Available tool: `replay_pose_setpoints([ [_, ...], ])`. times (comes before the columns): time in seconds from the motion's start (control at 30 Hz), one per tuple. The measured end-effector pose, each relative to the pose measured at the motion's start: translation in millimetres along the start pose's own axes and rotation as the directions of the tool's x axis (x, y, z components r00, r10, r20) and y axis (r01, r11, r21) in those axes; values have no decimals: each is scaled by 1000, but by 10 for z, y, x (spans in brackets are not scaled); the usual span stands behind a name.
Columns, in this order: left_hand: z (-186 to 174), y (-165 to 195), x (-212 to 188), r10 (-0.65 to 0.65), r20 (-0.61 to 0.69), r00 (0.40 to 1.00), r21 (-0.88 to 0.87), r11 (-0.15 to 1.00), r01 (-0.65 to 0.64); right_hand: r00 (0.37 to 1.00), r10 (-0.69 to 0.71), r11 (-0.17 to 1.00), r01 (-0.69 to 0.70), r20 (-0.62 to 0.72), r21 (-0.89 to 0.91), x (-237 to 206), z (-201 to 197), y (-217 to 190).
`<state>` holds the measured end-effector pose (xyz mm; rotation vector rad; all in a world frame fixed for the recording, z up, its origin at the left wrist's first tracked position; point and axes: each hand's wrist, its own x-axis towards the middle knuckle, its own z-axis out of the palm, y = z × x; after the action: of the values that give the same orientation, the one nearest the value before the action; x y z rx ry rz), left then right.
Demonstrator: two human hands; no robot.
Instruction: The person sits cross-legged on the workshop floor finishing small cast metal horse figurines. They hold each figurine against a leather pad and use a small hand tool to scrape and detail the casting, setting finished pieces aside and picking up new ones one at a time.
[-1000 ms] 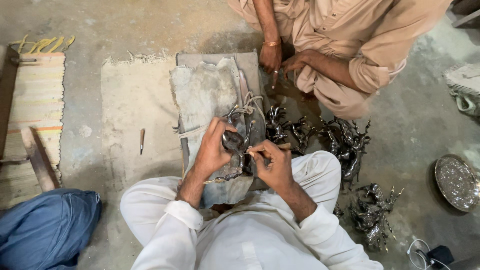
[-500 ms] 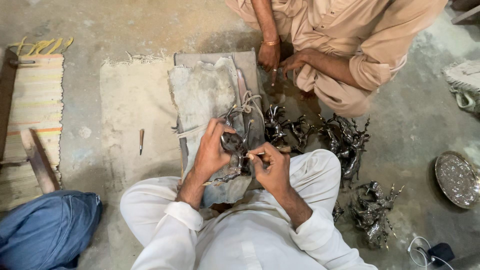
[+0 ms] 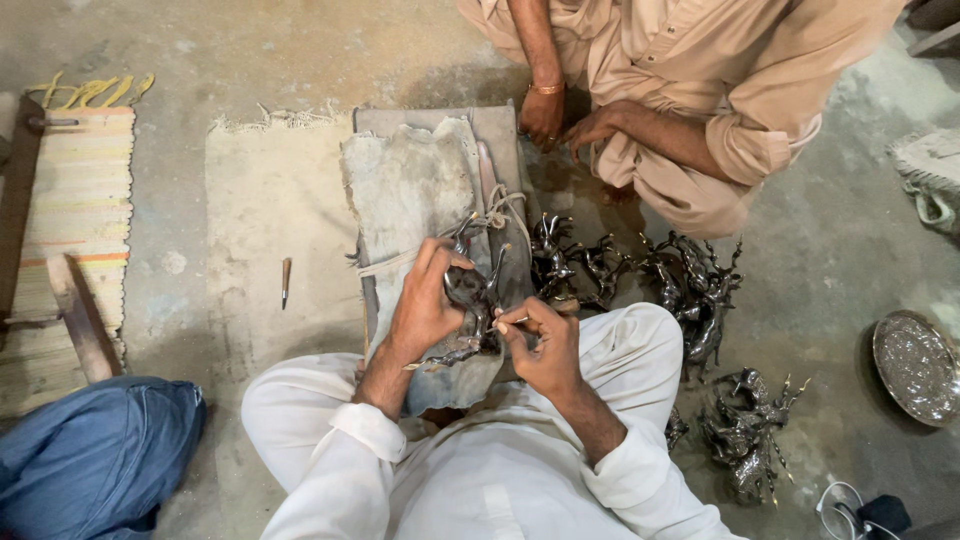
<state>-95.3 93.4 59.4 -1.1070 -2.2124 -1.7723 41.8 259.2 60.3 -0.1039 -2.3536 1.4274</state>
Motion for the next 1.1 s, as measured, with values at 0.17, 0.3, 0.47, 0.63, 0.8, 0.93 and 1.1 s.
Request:
replay_pose_setpoints([
  [0.17, 1, -4, 36, 5, -19, 1000, -51, 999, -6, 984, 177, 958, -176, 18, 224, 71, -82, 207],
  [0.3, -42, 83, 126, -17, 8, 1000, -73, 997, 18, 991, 98, 937, -63, -85, 344, 272, -149, 119],
  [0.47, -172, 283, 203, -28, 226, 974, -47, 998, 40, 996, -30, 969, 50, 82, -243, 500, -205, -256],
  [0.63, -148, 370, 202, -64, 206, 976, -154, 983, 96, 986, 5, 984, 24, 167, -175, 600, -146, -365],
  [0.8, -163, 463, -47, -218, 5, 976, -520, 833, 188, 983, 182, 905, -164, -7, 392, 466, -18, -156],
  [0.93, -239, 663, -321, -99, 46, 994, -281, 954, 108, 901, 417, 743, -262, -121, 616, 335, 135, -45],
  [1.1, -128, 721, -304, -152, -45, 987, -36, 988, 150, 901, 433, 600, -280, -10, 749, 158, 304, -54],
])
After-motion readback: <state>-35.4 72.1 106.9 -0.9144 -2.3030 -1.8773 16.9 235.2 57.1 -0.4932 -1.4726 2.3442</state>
